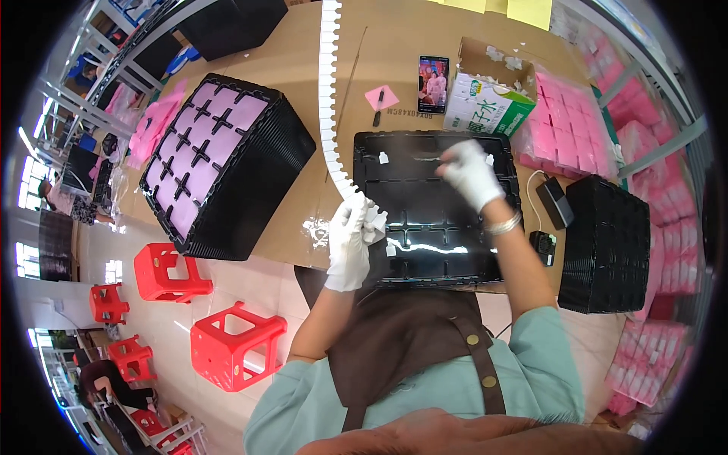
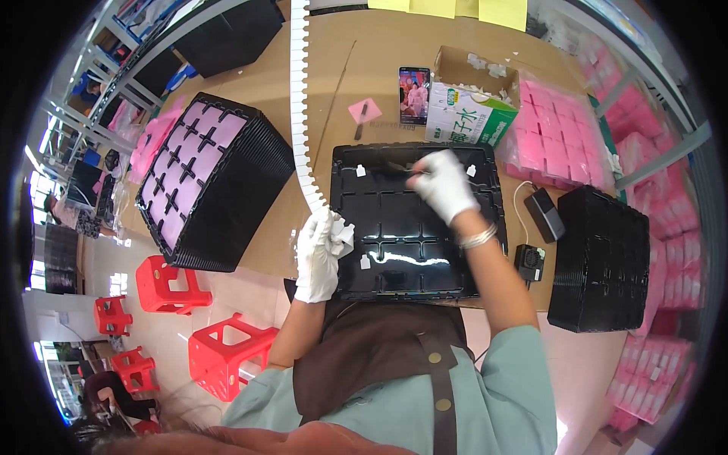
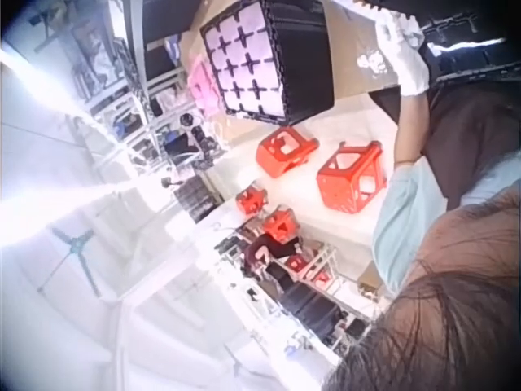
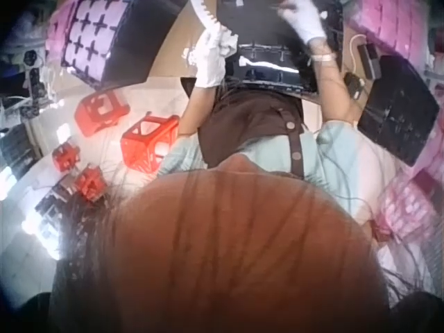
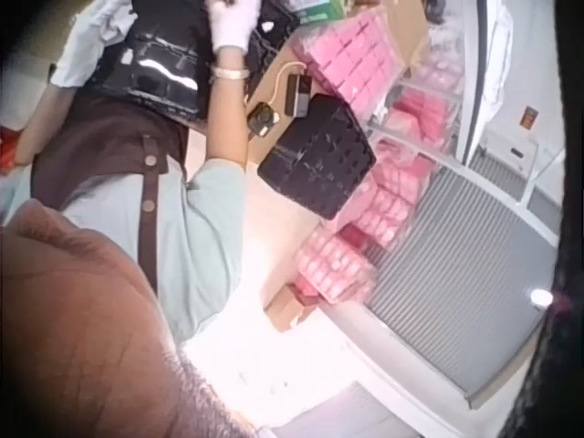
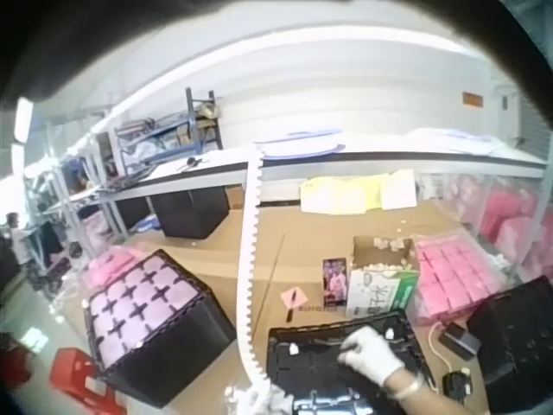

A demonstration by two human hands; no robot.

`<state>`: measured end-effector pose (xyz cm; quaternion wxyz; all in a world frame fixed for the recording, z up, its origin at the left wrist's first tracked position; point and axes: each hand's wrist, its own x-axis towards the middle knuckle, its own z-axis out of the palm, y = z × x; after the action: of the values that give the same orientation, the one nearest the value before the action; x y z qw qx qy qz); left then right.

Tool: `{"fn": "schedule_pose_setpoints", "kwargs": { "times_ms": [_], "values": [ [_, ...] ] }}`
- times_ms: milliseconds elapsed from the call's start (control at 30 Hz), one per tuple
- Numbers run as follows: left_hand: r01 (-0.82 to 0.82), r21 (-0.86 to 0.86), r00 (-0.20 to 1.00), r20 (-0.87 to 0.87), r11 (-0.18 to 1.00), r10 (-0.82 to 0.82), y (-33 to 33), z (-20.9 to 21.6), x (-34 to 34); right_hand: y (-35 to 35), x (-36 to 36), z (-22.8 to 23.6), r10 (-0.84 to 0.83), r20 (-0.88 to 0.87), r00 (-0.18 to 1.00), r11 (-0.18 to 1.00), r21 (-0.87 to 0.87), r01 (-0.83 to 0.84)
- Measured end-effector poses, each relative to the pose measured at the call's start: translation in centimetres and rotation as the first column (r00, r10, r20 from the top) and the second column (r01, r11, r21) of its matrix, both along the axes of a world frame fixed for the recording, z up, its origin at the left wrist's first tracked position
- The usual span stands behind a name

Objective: The person places pink foam cross-shaped inserts into a black plastic grid tray by hand.

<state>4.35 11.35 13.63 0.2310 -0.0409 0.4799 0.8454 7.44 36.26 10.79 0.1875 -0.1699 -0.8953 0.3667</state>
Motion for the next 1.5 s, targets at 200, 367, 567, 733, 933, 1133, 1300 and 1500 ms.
{"fn": "schedule_pose_setpoints", "kwargs": {
  "times_ms": [200, 367, 567, 733, 933, 1133, 1300, 1500],
  "values": [
    [0.020, -0.051, 0.995, -0.096, 0.998, -0.025, -0.2, -0.6, 0.4, -11.3, 1.8, -0.2, 0.255, -0.095, 0.962, 0.691, -0.678, -0.250],
    [0.034, -0.023, 0.993, -0.113, 0.999, -0.037, 0.1, -1.9, 0.5, -11.8, 2.7, 0.9, 0.097, -0.255, 0.962, 0.900, -0.389, -0.194],
    [-0.058, -0.029, 0.993, -0.106, 0.998, 0.055, -2.2, -3.4, -0.5, -5.4, 8.6, 4.9, 0.015, -0.135, 0.991, 0.985, -0.167, -0.038],
    [-0.013, -0.209, 0.995, -0.100, 0.978, -0.009, -2.8, -5.0, 1.5, 0.0, 15.3, -0.2, -0.256, 0.420, 0.871, 0.966, 0.087, 0.242],
    [0.018, -0.204, 0.990, -0.135, 0.979, -0.047, -2.4, -6.3, 2.1, -0.9, 14.3, -1.2, -0.432, 0.387, 0.815, 0.889, 0.333, 0.313],
    [-0.042, -0.216, 0.989, -0.148, 0.975, 0.010, -2.5, -6.8, 2.4, 0.3, 15.9, -1.3, -0.284, 0.384, 0.878, 0.951, 0.230, 0.207],
    [-0.044, -0.208, 0.978, -0.208, 0.977, 0.000, -2.6, -7.1, 2.6, 0.3, 16.3, 0.2, -0.178, 0.383, 0.906, 0.981, 0.144, 0.132],
    [-0.034, -0.228, 0.975, -0.224, 0.973, -0.019, -2.6, -6.9, 2.7, -0.5, 16.5, 0.5, -0.246, 0.307, 0.919, 0.968, 0.124, 0.218]
  ]
}}
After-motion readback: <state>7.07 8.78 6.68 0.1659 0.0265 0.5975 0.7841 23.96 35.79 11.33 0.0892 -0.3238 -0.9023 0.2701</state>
